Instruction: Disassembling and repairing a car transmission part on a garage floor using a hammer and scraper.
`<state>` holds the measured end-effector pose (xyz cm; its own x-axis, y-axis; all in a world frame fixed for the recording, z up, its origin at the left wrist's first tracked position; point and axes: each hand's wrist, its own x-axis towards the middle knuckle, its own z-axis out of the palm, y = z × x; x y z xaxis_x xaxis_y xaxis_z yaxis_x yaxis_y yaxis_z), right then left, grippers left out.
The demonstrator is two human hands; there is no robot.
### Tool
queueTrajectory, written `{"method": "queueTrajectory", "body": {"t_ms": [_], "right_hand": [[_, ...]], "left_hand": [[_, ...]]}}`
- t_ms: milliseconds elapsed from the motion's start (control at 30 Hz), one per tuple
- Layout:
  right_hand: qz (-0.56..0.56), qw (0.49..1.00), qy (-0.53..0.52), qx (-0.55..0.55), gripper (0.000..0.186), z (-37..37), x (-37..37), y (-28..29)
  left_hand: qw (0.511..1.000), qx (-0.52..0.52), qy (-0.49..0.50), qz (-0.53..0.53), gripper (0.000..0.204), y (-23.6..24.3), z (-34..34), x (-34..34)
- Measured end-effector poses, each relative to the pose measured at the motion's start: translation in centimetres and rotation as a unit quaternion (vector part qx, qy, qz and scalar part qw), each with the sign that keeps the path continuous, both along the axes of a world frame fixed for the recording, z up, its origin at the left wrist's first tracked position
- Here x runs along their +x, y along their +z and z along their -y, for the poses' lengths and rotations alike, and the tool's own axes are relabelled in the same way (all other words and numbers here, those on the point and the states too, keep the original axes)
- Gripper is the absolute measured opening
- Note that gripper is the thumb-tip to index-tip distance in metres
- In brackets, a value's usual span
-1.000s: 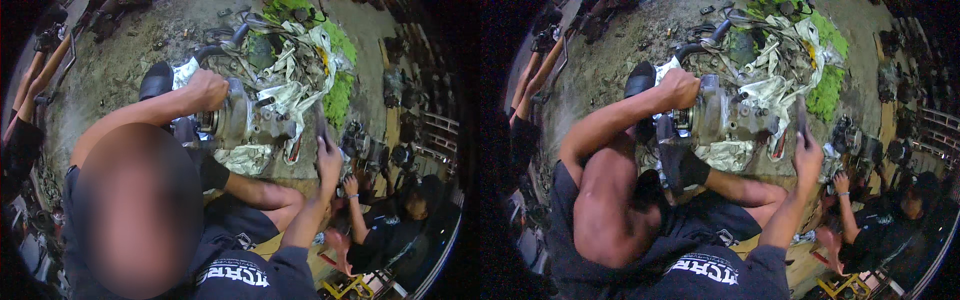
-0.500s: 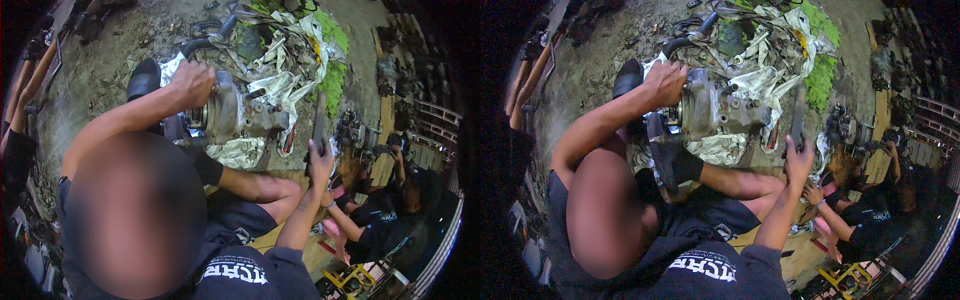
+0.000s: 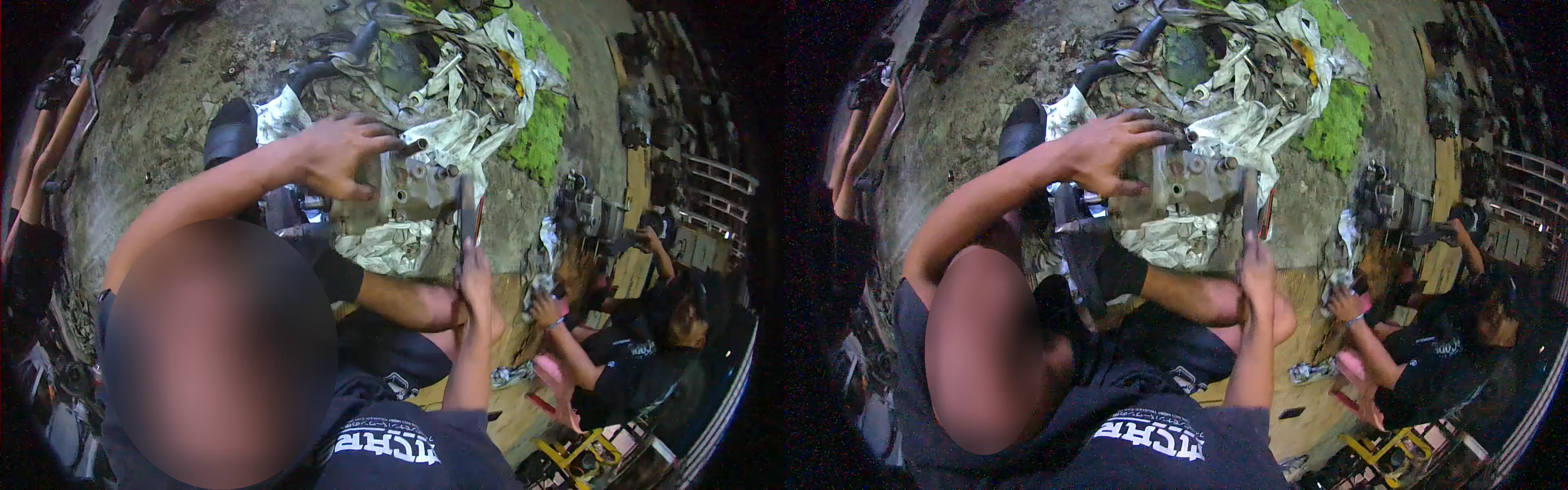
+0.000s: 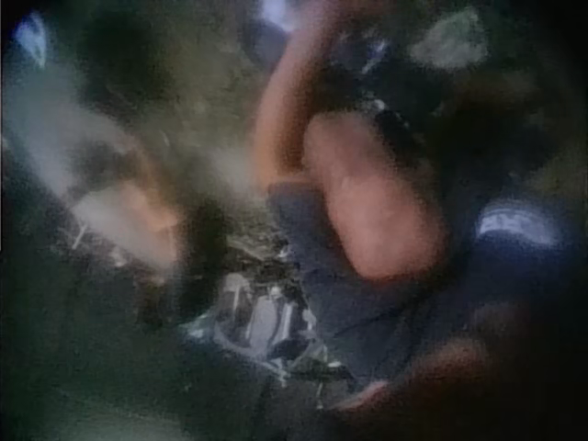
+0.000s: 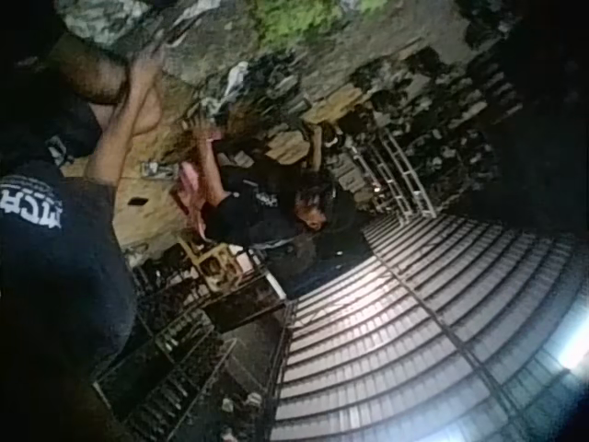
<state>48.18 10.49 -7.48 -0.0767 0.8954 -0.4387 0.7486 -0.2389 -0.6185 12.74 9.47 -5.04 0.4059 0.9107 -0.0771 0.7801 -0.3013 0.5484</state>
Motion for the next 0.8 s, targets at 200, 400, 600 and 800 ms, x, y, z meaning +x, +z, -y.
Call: {"method": "queueTrajectory", "body": {"t_ms": [200,400,600,800], "right_hand": [[0.099,0.987,0.116,0.045,0.054,-6.6,-3.0,-1.6],[0.022,0.997,0.011,-0.067,0.048,-0.8,1.5,-0.7],[-0.01,0.995,-0.037,-0.097,0.039,-2.4,-1.0,0.2],[-0.046,0.985,-0.119,-0.116,0.033,0.2,0.8,5.9]], "left_hand": [[0.999,0.029,-0.002,-0.025,0.093,-0.2,0.6,-1.0],[0.998,-0.006,-0.04,-0.048,0.096,0.4,0.1,-0.1],[0.999,-0.012,-0.04,-0.033,0.09,0.8,-0.2,-0.5],[1.0,0.019,0.0,-0.002,0.082,-0.9,0.3,-2.2]]}}
